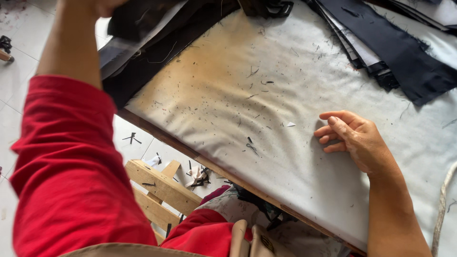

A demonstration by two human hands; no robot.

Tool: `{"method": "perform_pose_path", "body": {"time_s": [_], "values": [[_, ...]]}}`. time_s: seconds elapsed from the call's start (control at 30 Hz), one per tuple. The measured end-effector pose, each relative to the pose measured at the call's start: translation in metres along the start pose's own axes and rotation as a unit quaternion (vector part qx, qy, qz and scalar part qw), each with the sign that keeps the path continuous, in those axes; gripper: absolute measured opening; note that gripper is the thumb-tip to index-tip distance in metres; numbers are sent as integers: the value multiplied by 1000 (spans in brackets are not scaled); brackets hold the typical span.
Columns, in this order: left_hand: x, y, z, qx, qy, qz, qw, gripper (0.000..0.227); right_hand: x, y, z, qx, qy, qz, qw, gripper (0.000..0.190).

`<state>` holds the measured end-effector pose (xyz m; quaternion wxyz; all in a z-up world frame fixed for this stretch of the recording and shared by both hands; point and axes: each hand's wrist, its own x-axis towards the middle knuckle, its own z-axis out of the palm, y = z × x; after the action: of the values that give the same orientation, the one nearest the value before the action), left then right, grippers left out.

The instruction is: The person folds a piece of dark fabric and pulls a thread from its edge. They then pick up a stack of fabric pieces with white paper patterns attached and use scissors to cut along the pattern lines.

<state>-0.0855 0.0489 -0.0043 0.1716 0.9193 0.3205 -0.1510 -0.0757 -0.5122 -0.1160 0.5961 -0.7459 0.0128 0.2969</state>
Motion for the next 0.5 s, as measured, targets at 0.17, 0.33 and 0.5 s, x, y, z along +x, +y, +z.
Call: {"method": "perform_pose_path", "body": {"time_s": [0.17,0.33,0.5], "values": [[-19,4,-12,43,-16,-17,999,40,-1,-2,3,-11,1,-4,1000,33],[-20,-6,1,110,-19,-31,993,46,-1,1,1,-5,-2,-13,1000,34],[34,16,44,103,152,159,970,64,-1,0,1,-7,-2,-10,1000,34]]}}
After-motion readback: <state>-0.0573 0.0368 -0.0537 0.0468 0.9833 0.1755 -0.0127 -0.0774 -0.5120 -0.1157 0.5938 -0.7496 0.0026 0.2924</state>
